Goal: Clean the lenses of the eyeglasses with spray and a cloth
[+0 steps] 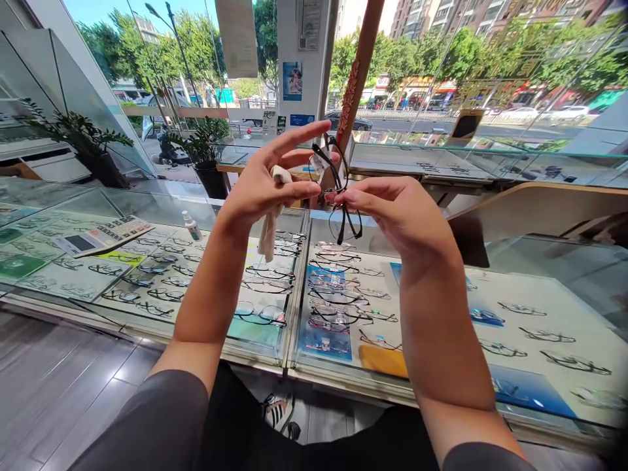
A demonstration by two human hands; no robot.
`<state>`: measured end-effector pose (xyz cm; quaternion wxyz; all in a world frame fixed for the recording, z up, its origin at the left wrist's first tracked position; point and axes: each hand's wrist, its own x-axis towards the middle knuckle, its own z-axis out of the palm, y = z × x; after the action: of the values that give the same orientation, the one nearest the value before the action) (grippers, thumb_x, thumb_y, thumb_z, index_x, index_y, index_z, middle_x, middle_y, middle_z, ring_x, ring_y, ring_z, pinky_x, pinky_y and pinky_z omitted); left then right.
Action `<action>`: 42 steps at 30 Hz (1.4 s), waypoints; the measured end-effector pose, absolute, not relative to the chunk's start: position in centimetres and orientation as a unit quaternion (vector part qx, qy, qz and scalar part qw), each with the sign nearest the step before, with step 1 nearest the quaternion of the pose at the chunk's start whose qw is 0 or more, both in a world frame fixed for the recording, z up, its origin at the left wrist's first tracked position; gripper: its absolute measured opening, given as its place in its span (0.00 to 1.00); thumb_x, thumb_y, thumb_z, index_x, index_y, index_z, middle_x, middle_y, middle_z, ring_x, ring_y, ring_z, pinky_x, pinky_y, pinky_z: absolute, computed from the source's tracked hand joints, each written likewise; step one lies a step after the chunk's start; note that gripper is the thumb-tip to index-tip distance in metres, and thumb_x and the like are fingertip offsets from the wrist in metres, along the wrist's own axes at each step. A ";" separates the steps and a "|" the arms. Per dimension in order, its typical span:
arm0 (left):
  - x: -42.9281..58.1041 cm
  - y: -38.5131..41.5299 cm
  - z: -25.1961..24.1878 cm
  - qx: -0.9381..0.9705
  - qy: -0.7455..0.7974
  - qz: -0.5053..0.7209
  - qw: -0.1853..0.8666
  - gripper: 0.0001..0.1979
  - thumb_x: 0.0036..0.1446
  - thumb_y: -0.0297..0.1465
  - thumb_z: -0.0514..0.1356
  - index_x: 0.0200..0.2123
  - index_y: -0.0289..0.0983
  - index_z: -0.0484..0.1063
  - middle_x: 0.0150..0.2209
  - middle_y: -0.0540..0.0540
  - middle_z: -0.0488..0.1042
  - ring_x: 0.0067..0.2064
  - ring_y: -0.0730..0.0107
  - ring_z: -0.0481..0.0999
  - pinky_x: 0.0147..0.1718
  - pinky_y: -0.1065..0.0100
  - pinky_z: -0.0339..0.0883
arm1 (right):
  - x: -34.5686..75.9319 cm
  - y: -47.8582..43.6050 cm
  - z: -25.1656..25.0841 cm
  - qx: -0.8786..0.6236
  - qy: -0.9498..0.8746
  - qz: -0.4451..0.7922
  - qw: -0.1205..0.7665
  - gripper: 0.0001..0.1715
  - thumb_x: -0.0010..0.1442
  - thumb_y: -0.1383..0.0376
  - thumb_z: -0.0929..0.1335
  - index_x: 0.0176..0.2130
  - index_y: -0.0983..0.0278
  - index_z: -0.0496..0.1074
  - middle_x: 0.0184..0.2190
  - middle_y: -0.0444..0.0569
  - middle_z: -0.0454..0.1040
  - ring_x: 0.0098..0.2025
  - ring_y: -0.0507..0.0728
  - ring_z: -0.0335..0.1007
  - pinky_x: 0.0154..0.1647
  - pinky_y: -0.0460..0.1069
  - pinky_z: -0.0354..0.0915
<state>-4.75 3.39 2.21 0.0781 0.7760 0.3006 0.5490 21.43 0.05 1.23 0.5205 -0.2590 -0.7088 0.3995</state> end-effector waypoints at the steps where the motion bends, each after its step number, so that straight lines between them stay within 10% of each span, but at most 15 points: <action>1: -4.5 3.4 2.2 0.776 0.302 0.548 0.077 0.48 0.46 0.67 0.73 0.64 0.47 0.77 0.58 0.42 0.79 0.61 0.41 0.81 0.49 0.52 0.83 | 21.4 0.1 1.2 -0.265 -0.702 0.385 0.537 0.16 0.55 0.50 0.83 0.36 0.58 0.88 0.34 0.47 0.87 0.40 0.58 0.83 0.49 0.57 0.78; 9: 0.4 0.7 1.5 0.715 0.346 0.591 0.136 0.26 0.61 0.58 0.69 0.38 0.40 0.85 0.31 0.46 0.79 0.32 0.67 0.79 0.29 0.67 0.72 | 19.6 -0.3 0.5 -0.328 -0.674 0.109 0.654 0.07 0.66 0.60 0.76 0.35 0.57 0.85 0.39 0.47 0.87 0.44 0.61 0.83 0.56 0.61 0.76; 17: 1.9 -0.1 1.5 0.699 0.334 0.586 0.237 0.27 0.57 0.58 0.71 0.35 0.38 0.86 0.30 0.46 0.81 0.26 0.74 0.72 0.22 0.69 0.62 | 18.0 -1.6 -0.2 -0.342 -0.720 -0.078 0.598 0.11 0.69 0.66 0.70 0.46 0.57 0.83 0.52 0.54 0.87 0.59 0.68 0.81 0.64 0.65 0.69; 28: -2.7 -0.4 2.7 0.771 0.393 0.500 0.038 0.16 0.65 0.46 0.68 0.33 0.39 0.85 0.30 0.47 0.82 0.32 0.67 0.75 0.33 0.65 0.67 | 19.5 -3.0 1.0 -0.312 -0.703 0.012 0.640 0.16 0.63 0.69 0.70 0.49 0.55 0.80 0.39 0.46 0.81 0.41 0.60 0.77 0.53 0.59 0.74; 42: -9.9 4.5 -7.6 0.832 0.555 0.017 0.003 0.13 0.63 0.39 0.64 0.42 0.43 0.88 0.42 0.43 0.88 0.42 0.59 0.82 0.36 0.66 0.64 | 20.0 -3.7 1.5 -0.296 -0.729 0.088 0.611 0.11 0.60 0.68 0.71 0.42 0.56 0.82 0.36 0.43 0.81 0.38 0.57 0.77 0.50 0.56 0.75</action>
<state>-9.89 4.52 -7.63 0.0029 0.8318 0.5548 0.0174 19.97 -3.70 1.48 0.6109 -0.2965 -0.7288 0.0881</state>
